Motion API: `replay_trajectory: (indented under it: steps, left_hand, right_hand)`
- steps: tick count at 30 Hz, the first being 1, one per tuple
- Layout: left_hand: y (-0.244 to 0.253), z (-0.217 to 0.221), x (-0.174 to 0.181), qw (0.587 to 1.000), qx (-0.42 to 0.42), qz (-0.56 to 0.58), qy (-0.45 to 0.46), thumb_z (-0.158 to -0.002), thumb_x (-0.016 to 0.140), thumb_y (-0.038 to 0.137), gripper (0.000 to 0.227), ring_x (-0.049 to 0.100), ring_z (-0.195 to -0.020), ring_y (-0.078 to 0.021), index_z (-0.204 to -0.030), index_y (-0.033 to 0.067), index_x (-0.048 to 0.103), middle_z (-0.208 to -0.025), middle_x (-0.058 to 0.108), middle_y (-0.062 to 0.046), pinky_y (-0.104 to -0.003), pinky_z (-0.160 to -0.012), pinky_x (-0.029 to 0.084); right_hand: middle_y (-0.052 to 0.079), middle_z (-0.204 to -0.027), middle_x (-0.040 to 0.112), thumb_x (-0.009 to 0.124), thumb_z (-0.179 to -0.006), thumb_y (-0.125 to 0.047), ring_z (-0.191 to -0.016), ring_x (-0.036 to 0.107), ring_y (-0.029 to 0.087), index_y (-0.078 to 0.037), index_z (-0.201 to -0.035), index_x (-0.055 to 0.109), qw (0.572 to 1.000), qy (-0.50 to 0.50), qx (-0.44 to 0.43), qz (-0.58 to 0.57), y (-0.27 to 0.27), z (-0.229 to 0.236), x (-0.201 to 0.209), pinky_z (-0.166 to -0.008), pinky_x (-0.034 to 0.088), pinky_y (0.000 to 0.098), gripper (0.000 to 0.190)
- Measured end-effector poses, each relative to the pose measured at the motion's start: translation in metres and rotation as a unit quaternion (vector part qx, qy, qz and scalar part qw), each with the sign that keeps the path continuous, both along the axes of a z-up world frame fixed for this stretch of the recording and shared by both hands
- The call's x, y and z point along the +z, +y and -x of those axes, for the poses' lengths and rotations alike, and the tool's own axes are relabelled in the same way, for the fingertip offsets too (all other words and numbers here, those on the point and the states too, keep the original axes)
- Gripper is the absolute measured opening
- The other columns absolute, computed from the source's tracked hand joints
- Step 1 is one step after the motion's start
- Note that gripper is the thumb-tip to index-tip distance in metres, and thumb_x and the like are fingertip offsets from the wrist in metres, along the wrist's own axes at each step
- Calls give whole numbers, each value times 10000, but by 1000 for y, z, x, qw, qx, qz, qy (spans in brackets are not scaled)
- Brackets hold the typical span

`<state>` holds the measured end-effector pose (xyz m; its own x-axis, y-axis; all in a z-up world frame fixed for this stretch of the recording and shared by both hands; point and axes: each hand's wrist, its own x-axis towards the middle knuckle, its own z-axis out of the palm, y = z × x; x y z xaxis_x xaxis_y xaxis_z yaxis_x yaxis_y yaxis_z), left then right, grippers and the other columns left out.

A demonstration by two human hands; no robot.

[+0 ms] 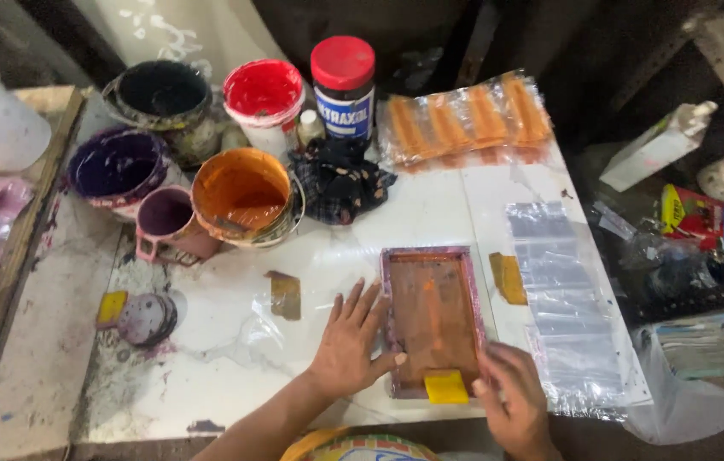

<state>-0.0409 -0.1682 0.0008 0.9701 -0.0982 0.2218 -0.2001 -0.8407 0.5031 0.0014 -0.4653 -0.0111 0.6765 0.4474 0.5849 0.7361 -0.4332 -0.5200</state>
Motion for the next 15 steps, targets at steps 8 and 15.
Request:
replay_trajectory:
  steps: [8, 15]
  left_hand:
    - [-16, -4, 22, 983, -51, -77, 158, -862, 489, 785, 1033, 94, -1514, -466, -1508, -10, 356, -1651, 174, -222, -721, -1139, 92]
    - [-22, -10, 29, 964, -51, -130, 227, -814, 678, 754, 1135, 127, -1501, -463, -1550, 9, 241, -1647, 138, -216, -749, -1126, 137]
  right_hand:
    - [75, -1238, 691, 648, -948, -334, -1165, 603, 296, -80, -1208, 702, 974, -23, 115, 192, 10, 13, 14, -916, 507, 471, 368]
    - [66, -1214, 683, 660, -939, -255, -1137, 596, 289, -82, -1199, 700, 966, -17, 128, 226, 15, 14, 17, -858, 495, 451, 314]
